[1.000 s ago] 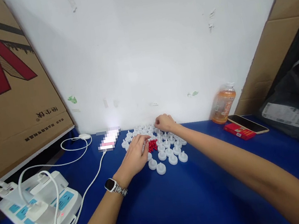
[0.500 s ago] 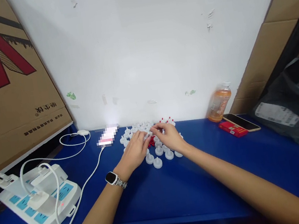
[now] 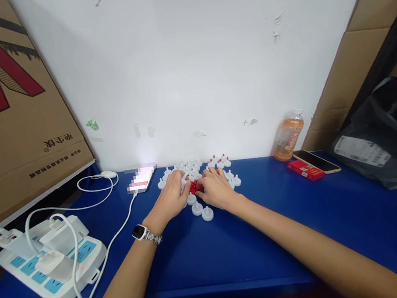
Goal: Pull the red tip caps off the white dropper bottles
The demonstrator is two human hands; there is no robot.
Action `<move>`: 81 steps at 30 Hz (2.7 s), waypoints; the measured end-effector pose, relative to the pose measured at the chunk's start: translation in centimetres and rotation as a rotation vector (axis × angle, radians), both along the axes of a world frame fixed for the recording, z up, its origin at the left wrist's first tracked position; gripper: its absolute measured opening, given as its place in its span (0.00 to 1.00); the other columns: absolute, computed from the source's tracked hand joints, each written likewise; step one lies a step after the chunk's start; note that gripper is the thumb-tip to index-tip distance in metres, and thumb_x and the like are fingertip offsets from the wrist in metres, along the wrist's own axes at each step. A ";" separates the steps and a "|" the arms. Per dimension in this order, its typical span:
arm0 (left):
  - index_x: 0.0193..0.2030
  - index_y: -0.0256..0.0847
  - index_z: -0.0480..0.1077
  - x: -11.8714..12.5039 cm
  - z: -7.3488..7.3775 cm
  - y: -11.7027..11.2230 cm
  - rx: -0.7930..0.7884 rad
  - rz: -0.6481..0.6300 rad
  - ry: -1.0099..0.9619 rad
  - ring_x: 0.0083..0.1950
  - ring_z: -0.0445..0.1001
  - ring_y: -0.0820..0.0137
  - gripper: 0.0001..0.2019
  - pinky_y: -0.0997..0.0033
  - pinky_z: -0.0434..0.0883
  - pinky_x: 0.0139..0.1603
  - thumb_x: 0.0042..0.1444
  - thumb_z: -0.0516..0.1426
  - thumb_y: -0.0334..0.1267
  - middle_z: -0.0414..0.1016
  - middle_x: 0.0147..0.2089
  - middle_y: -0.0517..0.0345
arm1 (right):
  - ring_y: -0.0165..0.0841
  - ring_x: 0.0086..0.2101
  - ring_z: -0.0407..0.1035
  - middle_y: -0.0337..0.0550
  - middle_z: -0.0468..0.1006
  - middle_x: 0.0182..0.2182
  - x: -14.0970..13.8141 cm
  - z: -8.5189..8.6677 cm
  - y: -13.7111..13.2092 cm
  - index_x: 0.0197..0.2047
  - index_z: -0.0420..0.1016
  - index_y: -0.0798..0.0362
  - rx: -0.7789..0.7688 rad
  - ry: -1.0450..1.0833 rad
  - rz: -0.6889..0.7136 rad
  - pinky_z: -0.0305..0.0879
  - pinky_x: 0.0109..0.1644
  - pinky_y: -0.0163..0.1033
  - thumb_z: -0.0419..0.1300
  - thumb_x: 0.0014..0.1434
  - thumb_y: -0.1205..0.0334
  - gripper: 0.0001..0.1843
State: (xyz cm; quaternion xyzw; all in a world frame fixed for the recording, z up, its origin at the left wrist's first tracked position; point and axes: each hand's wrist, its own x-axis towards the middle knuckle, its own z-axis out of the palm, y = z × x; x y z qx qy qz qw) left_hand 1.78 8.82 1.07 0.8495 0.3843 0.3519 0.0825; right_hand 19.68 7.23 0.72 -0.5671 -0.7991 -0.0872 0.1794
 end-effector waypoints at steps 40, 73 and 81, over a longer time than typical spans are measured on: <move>0.72 0.38 0.42 2.4 -0.2 -2.3 0.029 -0.108 -0.006 0.63 0.66 0.54 0.29 0.46 0.67 0.63 0.70 0.46 0.46 0.64 0.62 0.37 | 0.29 0.24 0.68 0.38 0.75 0.22 -0.1 1.4 -1.1 0.25 0.70 0.53 -0.106 1.480 0.336 0.65 0.29 0.36 0.71 0.48 0.49 0.19; 0.56 0.44 0.64 1.6 0.3 -1.1 0.022 -0.018 0.115 0.58 0.65 0.60 0.14 0.54 0.67 0.58 0.68 0.49 0.42 0.67 0.54 0.51 | 0.40 0.41 0.73 0.50 0.82 0.37 6.7 2.3 14.4 0.37 0.82 0.55 -0.118 0.028 -0.139 0.60 0.48 0.39 0.59 0.54 0.67 0.10; 0.55 0.43 0.65 1.5 0.4 -1.1 0.032 -0.014 0.115 0.56 0.66 0.59 0.13 0.53 0.67 0.57 0.68 0.49 0.42 0.67 0.52 0.50 | 0.42 0.45 0.71 0.48 0.82 0.37 5.3 2.7 11.0 0.37 0.81 0.52 -0.110 -0.003 -0.050 0.50 0.57 0.48 0.59 0.58 0.55 0.12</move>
